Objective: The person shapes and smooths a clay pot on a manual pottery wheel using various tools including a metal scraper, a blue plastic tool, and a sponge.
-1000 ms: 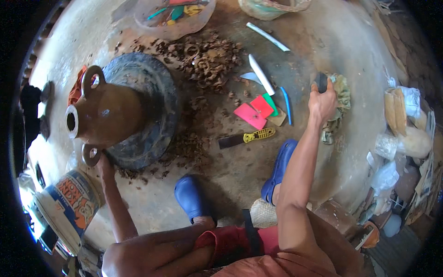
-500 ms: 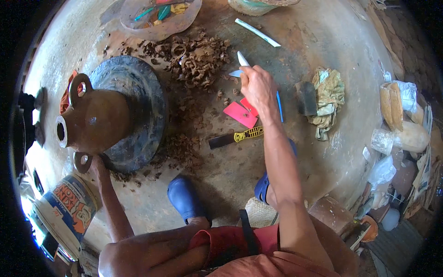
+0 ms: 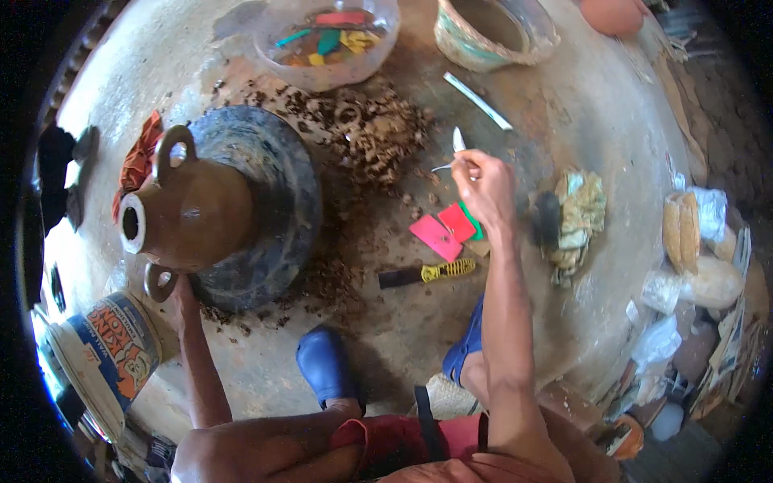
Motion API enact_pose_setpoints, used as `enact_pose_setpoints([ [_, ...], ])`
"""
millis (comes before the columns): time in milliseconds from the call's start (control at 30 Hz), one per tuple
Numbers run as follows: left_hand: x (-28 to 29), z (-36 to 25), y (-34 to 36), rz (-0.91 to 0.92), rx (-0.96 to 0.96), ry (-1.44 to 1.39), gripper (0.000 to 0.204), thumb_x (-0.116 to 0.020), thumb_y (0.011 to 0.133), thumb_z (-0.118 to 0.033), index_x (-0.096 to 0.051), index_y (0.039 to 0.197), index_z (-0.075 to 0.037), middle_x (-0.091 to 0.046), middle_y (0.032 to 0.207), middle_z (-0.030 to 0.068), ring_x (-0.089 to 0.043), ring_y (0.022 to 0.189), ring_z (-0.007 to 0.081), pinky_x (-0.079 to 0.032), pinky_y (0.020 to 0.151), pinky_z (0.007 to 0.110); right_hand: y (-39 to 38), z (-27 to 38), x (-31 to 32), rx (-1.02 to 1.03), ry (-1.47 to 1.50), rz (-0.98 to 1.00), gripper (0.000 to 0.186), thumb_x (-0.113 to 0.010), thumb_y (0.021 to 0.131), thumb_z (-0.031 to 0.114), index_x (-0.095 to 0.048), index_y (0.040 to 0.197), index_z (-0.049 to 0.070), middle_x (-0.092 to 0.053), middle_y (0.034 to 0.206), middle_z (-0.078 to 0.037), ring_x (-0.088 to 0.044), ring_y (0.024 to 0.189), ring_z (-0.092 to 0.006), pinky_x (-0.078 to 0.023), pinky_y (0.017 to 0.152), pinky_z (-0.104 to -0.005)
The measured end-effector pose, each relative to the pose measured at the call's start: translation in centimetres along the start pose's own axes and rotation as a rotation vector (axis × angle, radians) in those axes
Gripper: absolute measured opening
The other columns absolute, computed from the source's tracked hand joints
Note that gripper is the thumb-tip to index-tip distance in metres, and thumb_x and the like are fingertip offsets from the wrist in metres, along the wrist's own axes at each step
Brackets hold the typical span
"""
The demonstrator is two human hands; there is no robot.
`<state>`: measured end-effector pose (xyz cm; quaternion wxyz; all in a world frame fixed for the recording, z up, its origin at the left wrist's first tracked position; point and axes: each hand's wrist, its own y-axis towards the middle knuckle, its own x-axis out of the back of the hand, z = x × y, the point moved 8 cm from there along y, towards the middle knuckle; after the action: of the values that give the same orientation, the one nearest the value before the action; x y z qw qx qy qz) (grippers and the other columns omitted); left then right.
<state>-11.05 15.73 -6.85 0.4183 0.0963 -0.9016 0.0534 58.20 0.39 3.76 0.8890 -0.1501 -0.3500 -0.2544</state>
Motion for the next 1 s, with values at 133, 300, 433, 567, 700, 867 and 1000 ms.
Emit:
enact_pose_setpoints([
  [133, 0.7, 1.2, 0.2, -0.086, -0.12, -0.03, 0.054, -0.08, 0.091, -0.01, -0.061, 0.141, -0.004, -0.066, 0.13, 0.0074, -0.064, 0.117, 0.0228, -0.053, 0.102, 0.037, 4.2, 8.8, 1.0, 0.19, 0.163, -0.177, 0.017, -0.075, 0.098, 0.01, -0.078, 0.106, -0.004, -0.077, 0.085, -0.008, -0.071, 0.08, -0.0087, -0.057, 0.071, -0.0291],
  [300, -2.3, 0.3, -0.6, 0.086, 0.0, -0.249, 0.052, -0.079, 0.09, -0.02, -0.063, 0.137, -0.005, -0.067, 0.129, 0.009, -0.066, 0.117, 0.0245, -0.055, 0.099, 0.038, 12.4, 20.9, -2.5, 0.483, 0.109, -0.162, 0.03, -0.066, 0.095, 0.001, -0.076, 0.124, 0.004, -0.078, 0.087, -0.015, -0.075, 0.074, -0.0173, -0.057, 0.068, -0.0344],
  [433, -1.0, -4.9, -1.0, 0.045, -0.366, -0.08, 0.056, -0.082, 0.087, -0.034, -0.064, 0.129, -0.001, -0.068, 0.122, 0.0155, -0.067, 0.111, 0.0362, -0.056, 0.097, 0.044, 20.6, 24.2, -10.4, 0.562, -0.171, 0.007, 0.024, -0.063, 0.092, 0.001, -0.076, 0.112, 0.002, -0.078, 0.093, -0.023, -0.078, 0.08, -0.0337, -0.062, 0.073, -0.0455],
  [567, -2.1, -4.0, -1.2, 0.076, -0.121, -0.152, 0.039, -0.063, 0.103, -0.035, -0.065, 0.114, 0.002, -0.069, 0.107, 0.0174, -0.065, 0.095, 0.0341, -0.053, 0.088, 0.045, 23.6, 21.6, -17.3, 0.615, -0.763, 0.339, 0.017, -0.066, 0.083, 0.0, -0.079, 0.094, 0.004, -0.077, 0.091, -0.024, -0.078, 0.085, -0.0379, -0.062, 0.077, -0.0477],
  [700, -3.4, -3.7, -2.4, 0.023, 0.21, -0.454, 0.046, -0.045, 0.117, -0.036, -0.066, 0.106, 0.004, -0.07, 0.096, 0.0175, -0.06, 0.081, 0.0279, -0.051, 0.082, 0.042, 24.0, 20.4, -17.8, 0.653, -0.888, 0.375, 0.019, -0.067, 0.078, 0.002, -0.081, 0.088, 0.009, -0.077, 0.09, -0.024, -0.078, 0.086, -0.0385, -0.06, 0.078, -0.0472],
  [867, -1.5, -6.0, -2.2, 0.055, 0.163, -0.217, 0.048, -0.042, 0.117, -0.037, -0.066, 0.109, 0.003, -0.07, 0.098, 0.0195, -0.062, 0.085, 0.0302, -0.051, 0.083, 0.042, 19.3, 24.3, -10.5, 0.491, -0.444, 0.144, 0.014, -0.068, 0.095, 0.007, -0.078, 0.104, 0.006, -0.078, 0.086, -0.014, -0.076, 0.077, -0.0233, -0.059, 0.071, -0.0379],
  [1000, -0.5, -9.3, -2.4, 0.083, -0.05, -0.28, 0.037, -0.047, 0.114, -0.032, -0.061, 0.123, 0.001, -0.066, 0.106, 0.019, -0.067, 0.095, 0.0346, -0.054, 0.085, 0.044, 9.0, 22.2, -10.4, 0.188, 0.457, 0.113, 0.007, -0.068, 0.101, 0.009, -0.073, 0.105, 0.005, -0.075, 0.086, -0.004, -0.07, 0.074, -0.0108, -0.056, 0.064, -0.0305],
])
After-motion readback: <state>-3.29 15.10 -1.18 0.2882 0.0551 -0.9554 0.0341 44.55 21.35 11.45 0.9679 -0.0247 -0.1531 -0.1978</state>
